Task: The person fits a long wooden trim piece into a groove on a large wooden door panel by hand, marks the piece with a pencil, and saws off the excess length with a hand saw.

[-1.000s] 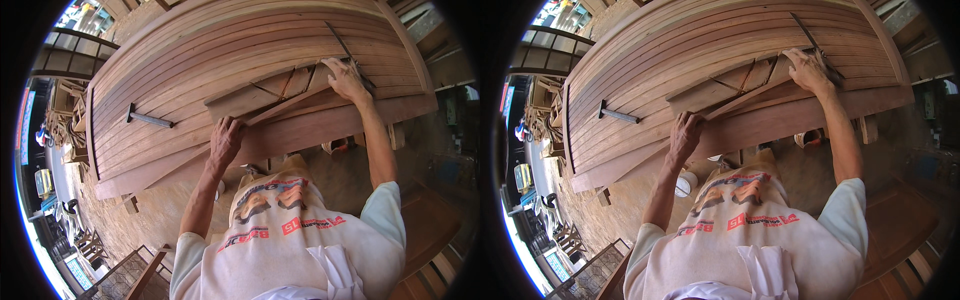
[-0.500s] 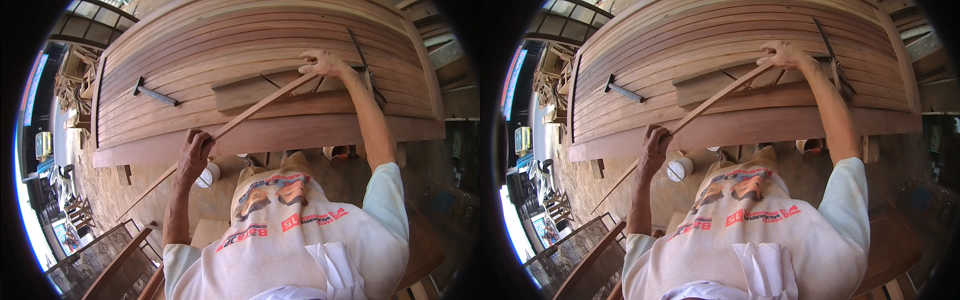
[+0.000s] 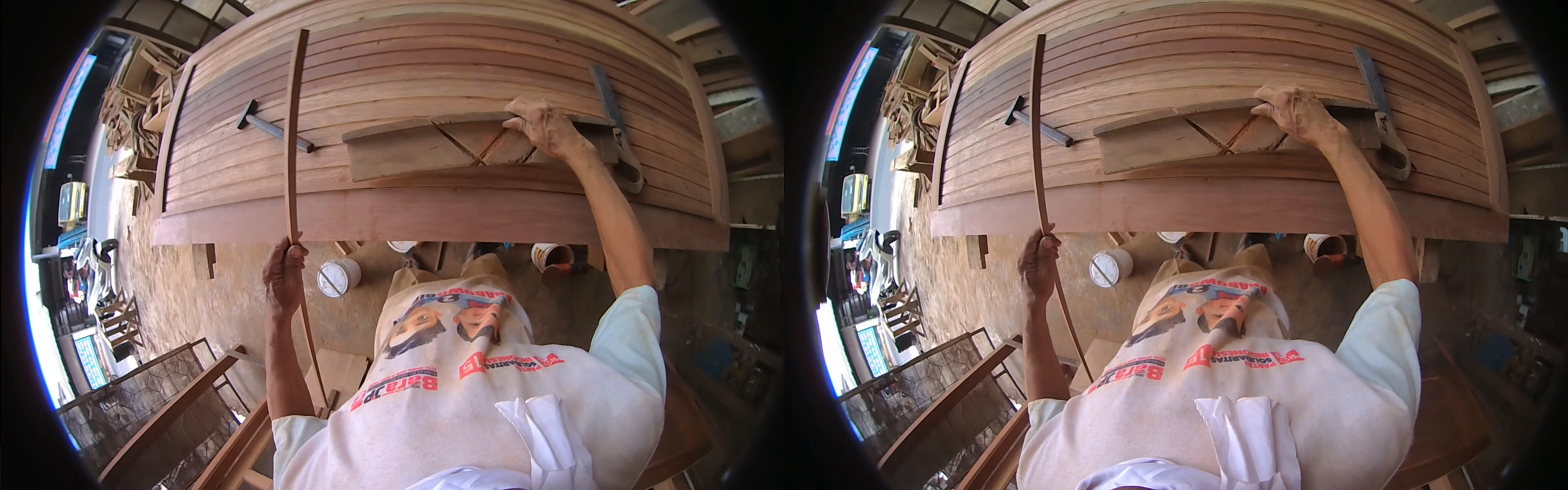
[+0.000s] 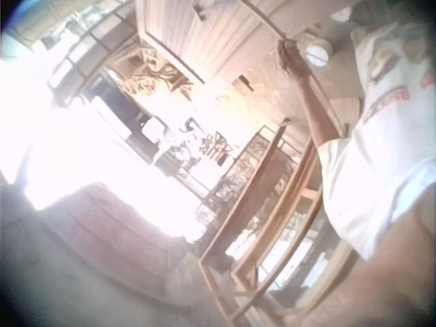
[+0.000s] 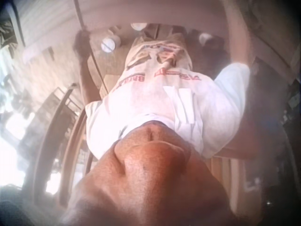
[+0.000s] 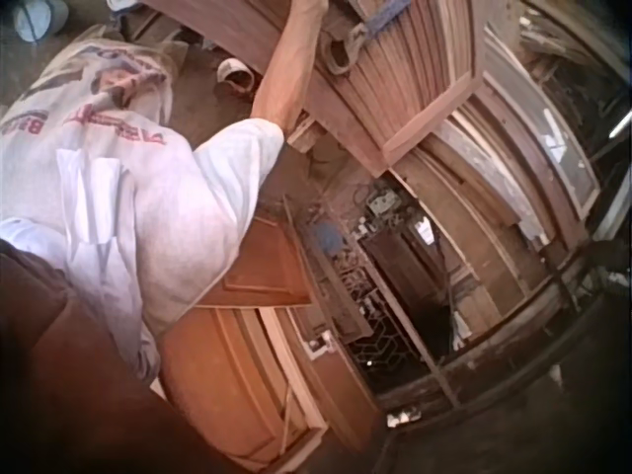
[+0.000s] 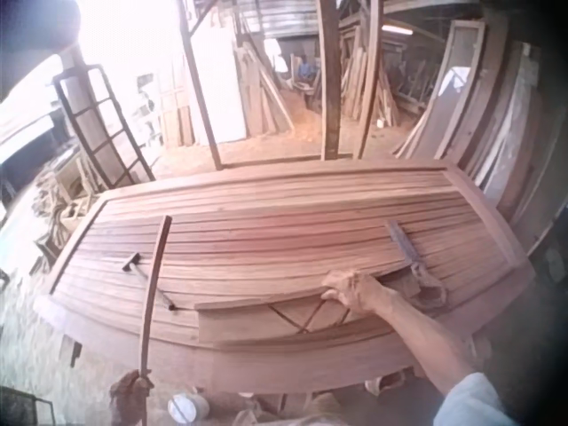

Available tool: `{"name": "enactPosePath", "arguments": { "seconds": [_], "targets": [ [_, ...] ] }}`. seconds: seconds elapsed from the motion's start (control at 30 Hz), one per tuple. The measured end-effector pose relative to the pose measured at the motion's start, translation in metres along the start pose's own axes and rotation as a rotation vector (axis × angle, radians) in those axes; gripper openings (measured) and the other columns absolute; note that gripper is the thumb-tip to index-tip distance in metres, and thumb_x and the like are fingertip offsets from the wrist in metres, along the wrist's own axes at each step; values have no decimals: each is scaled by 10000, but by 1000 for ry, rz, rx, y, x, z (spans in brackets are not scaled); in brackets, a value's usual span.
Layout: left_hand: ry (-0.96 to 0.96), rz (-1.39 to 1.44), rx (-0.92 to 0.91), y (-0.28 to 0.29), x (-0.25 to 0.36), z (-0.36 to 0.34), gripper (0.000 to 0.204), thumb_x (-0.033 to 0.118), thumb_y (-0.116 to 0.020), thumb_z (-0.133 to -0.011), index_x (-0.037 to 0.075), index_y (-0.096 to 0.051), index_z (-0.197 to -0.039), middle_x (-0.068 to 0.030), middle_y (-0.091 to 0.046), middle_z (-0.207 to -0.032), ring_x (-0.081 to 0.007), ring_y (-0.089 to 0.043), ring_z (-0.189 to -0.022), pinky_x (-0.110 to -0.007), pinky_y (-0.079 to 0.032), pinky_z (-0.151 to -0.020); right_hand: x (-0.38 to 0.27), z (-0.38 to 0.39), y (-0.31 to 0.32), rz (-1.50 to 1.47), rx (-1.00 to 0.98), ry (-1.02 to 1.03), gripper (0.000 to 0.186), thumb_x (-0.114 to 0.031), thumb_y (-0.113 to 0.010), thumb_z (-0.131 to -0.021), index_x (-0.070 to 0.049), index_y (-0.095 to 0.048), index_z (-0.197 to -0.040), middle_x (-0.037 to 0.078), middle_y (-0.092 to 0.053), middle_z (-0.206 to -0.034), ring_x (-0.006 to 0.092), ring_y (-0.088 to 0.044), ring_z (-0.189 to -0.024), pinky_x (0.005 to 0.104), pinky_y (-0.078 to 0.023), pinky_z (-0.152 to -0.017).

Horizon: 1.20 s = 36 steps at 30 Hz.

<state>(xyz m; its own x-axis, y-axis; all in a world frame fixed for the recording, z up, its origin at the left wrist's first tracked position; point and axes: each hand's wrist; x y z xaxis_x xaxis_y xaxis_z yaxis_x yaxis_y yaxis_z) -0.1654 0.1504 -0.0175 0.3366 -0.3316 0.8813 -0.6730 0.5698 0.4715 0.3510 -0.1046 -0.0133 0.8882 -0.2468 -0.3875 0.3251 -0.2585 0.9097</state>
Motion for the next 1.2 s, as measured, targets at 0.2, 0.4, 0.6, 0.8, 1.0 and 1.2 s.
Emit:
{"name": "enactPosePath", "arguments": {
  "seconds": [0.2,0.4,0.6,0.8,1.0,1.2],
  "targets": [
    [6,45,79,37,11,10,386,319,-602,-1130,22,-682,-1364,18,-660,-936,-57,-561,-823,-233,-492,-750,-72,19,18,-53,-27,26,325,-296,-727,-993,-16,-708,-1155,164,-739,-1095,381,-710,-1046,468,-573,-883],
    [102,-54,-97,46,27,11,355,286,-612,-1124,27,-687,-1355,-1,-654,-927,-83,-569,-820,-262,-493,-751,-101,87,-35,-62,-42,-69,293,-315,-740,-978,-53,-712,-1106,126,-728,-1083,338,-700,-1070,467,-555,-927],
    [-25,-254,-414,42,34,-10,255,165,-669,-1067,-1,-694,-1259,-122,-669,-939,-250,-648,-835,-368,-524,-777,-79,112,-53,7,2,-123,312,-310,-756,-961,-51,-710,-1129,126,-725,-1118,343,-682,-1110,468,-522,-973],
    [-258,-361,-609,31,29,-36,231,89,-695,-1017,-2,-697,-1230,-178,-699,-986,-379,-684,-878,-433,-534,-769,-90,117,-17,-10,81,-311,402,-367,-779,-945,-24,-715,-1145,149,-724,-1165,353,-678,-1149,470,-513,-1010],
    [-396,-387,-729,3,13,-63,217,66,-692,-1001,16,-693,-1212,-180,-702,-1023,-396,-671,-959,-468,-540,-819,1,155,-3,220,435,-692,468,-369,-754,-982,-10,-681,-1273,194,-724,-1208,420,-660,-1178,520,-507,-1030],
    [-478,-482,-721,-21,-1,-93,233,60,-704,-987,9,-677,-1212,-187,-700,-1028,-403,-663,-977,-473,-540,-837,24,158,-1,325,274,-911,445,-315,-748,-980,-34,-649,-1311,234,-709,-1283,440,-643,-1239,553,-474,-1072]
  ]
}}
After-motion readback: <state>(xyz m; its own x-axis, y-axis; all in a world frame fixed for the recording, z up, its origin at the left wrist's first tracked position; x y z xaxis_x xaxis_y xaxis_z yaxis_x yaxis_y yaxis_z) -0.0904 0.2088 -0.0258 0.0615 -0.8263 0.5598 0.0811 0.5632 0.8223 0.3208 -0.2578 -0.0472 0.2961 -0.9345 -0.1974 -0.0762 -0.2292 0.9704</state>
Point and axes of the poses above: each hand's wrist, its own z-axis away from the middle knuckle, its own y-axis out of the back of the hand, x = y × z
